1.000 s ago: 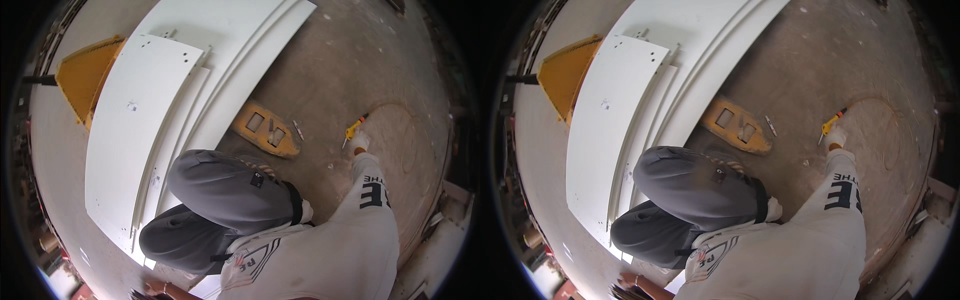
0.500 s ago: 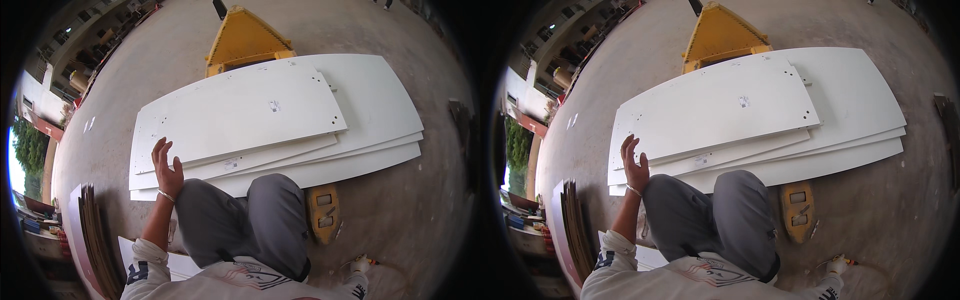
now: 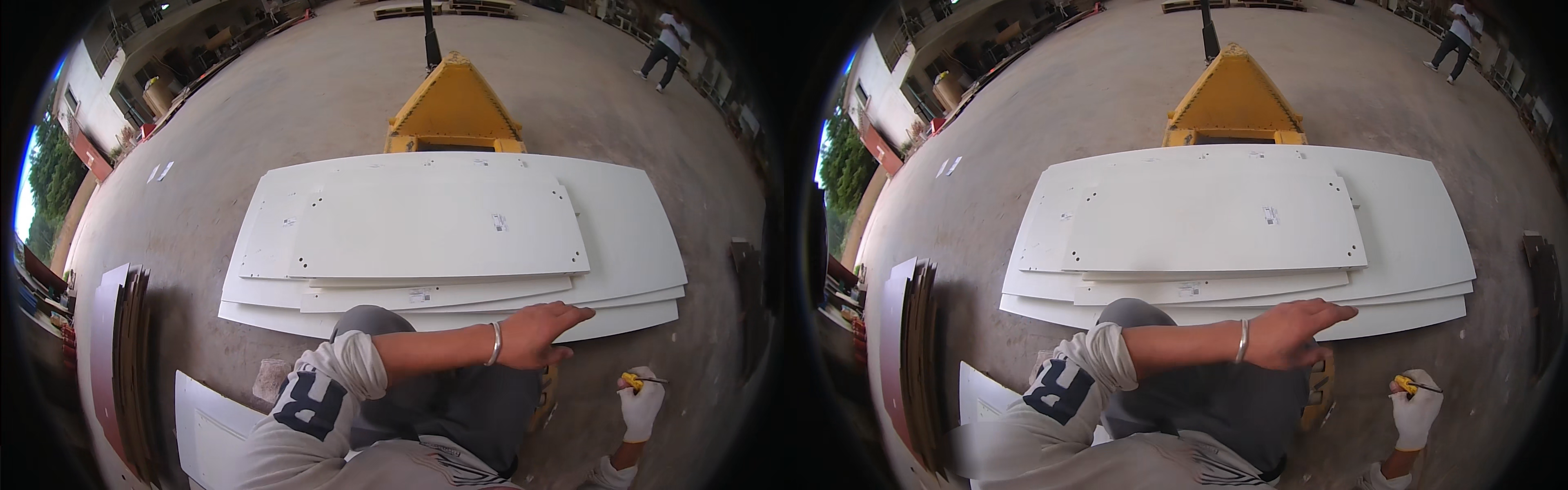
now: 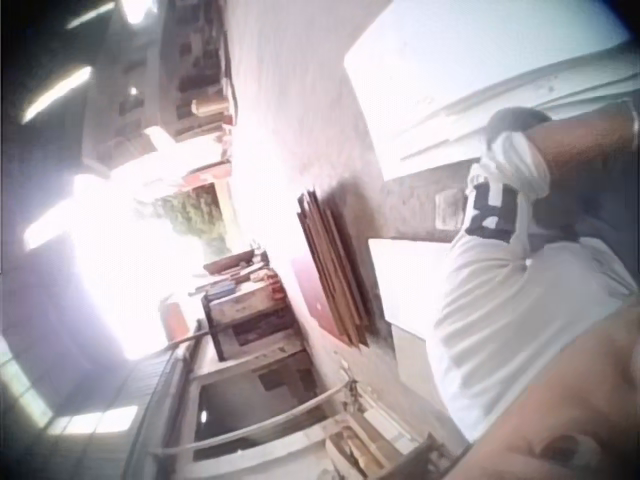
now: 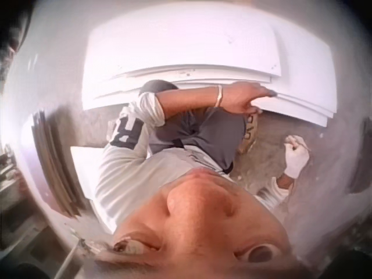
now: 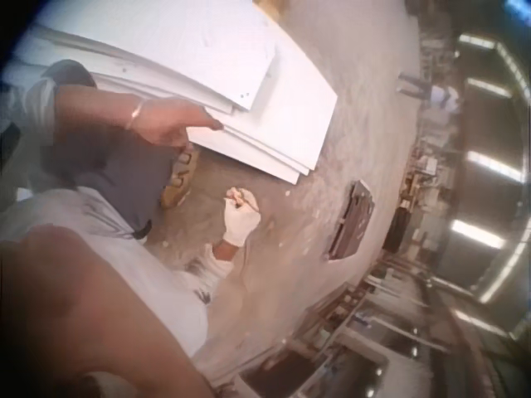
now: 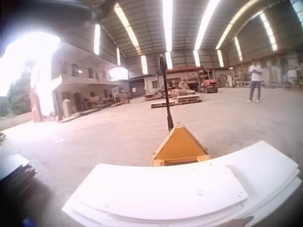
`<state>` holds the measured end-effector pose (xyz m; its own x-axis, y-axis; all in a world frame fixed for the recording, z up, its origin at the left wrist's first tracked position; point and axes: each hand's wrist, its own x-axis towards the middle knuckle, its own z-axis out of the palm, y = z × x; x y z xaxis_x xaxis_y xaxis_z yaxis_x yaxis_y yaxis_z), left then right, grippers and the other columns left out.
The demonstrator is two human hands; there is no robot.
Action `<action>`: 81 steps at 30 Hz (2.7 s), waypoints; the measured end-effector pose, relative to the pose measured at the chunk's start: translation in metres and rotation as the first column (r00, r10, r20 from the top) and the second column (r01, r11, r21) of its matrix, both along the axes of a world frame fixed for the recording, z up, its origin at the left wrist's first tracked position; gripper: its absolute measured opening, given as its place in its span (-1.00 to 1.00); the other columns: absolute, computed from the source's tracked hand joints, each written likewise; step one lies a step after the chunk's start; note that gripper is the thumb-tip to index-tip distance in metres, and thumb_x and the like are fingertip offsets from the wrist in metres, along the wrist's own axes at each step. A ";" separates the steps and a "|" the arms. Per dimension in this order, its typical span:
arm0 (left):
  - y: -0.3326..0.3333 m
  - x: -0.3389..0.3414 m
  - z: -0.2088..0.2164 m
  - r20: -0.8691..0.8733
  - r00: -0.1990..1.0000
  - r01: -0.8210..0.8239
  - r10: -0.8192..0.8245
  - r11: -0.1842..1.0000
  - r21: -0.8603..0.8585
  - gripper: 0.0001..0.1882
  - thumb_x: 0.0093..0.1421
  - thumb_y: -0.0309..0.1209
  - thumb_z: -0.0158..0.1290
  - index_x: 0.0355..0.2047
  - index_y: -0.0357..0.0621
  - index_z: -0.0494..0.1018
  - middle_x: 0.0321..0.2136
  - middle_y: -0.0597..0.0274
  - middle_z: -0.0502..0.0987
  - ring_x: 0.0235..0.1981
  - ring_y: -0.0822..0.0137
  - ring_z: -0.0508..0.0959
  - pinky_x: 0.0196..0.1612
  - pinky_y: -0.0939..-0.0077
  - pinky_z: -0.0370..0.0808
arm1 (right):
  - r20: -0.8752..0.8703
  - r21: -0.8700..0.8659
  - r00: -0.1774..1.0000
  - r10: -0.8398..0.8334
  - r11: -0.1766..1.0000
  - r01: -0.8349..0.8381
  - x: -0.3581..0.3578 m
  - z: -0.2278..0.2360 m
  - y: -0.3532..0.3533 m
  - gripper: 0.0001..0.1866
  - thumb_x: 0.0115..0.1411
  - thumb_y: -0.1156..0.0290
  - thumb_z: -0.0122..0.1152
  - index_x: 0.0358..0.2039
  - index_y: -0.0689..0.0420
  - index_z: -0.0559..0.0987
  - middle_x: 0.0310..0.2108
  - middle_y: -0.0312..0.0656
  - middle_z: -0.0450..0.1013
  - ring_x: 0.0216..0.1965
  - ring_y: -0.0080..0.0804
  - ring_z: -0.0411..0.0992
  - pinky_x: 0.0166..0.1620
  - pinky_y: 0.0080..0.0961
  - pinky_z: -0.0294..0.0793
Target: The person uses a utility knife to trim the edges of stacked white panels, then wipes the surfaces with a cloth. The person also uses a yellow tool to pry or separate a panel from the stack.
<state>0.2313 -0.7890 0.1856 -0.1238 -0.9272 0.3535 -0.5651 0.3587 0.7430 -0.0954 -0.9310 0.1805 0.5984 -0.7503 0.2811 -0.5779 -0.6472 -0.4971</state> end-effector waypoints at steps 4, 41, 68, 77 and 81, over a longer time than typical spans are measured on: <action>-0.017 -0.063 0.028 -0.326 0.935 0.220 -0.141 0.950 0.221 -0.22 0.30 -0.17 0.19 0.37 -0.36 0.17 0.14 -0.23 0.49 -0.01 -0.07 0.63 -0.02 0.14 0.58 | -0.102 0.449 0.904 0.415 0.830 -0.331 0.027 0.034 0.009 -0.75 -0.11 0.33 0.52 -0.49 0.17 0.62 -0.56 -0.14 0.55 -0.48 -0.21 0.59 -0.38 -0.37 0.52; 0.077 0.219 -0.114 0.752 0.658 -0.637 0.041 0.563 0.527 0.10 0.14 -0.08 0.34 0.55 0.03 -0.06 0.57 -0.06 -0.19 0.57 -0.17 -0.23 0.51 -0.26 -0.07 | -0.463 0.517 0.884 -0.066 0.790 0.330 0.128 -0.017 -0.052 -0.74 0.32 0.28 0.23 -0.19 0.24 0.51 -0.64 -0.14 0.43 -0.72 -0.32 0.45 -0.61 -0.28 0.49; 0.072 0.225 -0.142 0.870 0.493 -0.726 0.001 0.551 0.411 -0.05 0.27 -0.47 0.02 0.57 -0.07 -0.23 0.56 -0.15 -0.23 0.56 -0.24 -0.17 0.43 -0.37 0.05 | -0.531 0.697 0.793 0.299 0.686 0.208 0.183 0.015 -0.099 -0.74 0.29 0.30 0.24 -0.16 0.23 0.55 -0.53 -0.19 0.49 -0.71 -0.48 0.39 -0.62 -0.39 0.51; 0.052 0.202 -0.127 0.900 0.425 -0.715 -0.095 0.576 0.398 -0.03 0.30 -0.43 0.05 0.58 0.06 -0.26 0.55 -0.25 -0.22 0.53 -0.34 -0.10 0.33 -0.40 0.21 | -0.769 0.031 0.610 -0.190 0.943 0.333 0.064 -0.043 -0.083 -0.85 0.27 0.41 0.15 -0.19 0.15 0.57 -0.50 -0.24 0.50 -0.63 -0.46 0.45 -0.56 -0.36 0.49; 0.059 0.209 -0.131 0.907 0.406 -0.731 -0.111 0.557 0.395 -0.03 0.30 -0.42 0.05 0.58 0.07 -0.26 0.55 -0.24 -0.21 0.53 -0.32 -0.09 0.31 -0.39 0.23 | -0.719 0.458 0.692 -0.074 0.698 0.550 0.078 -0.013 -0.059 -0.85 0.25 0.41 0.17 -0.23 0.17 0.60 -0.42 -0.15 0.57 -0.59 -0.29 0.51 -0.50 -0.28 0.54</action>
<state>0.4406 -0.7300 0.0544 0.4334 -0.7936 -0.4271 -0.8992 -0.3495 -0.2632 -0.0172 -0.9900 0.1673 0.1324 -0.7680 -0.6267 -0.9884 -0.0551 -0.1414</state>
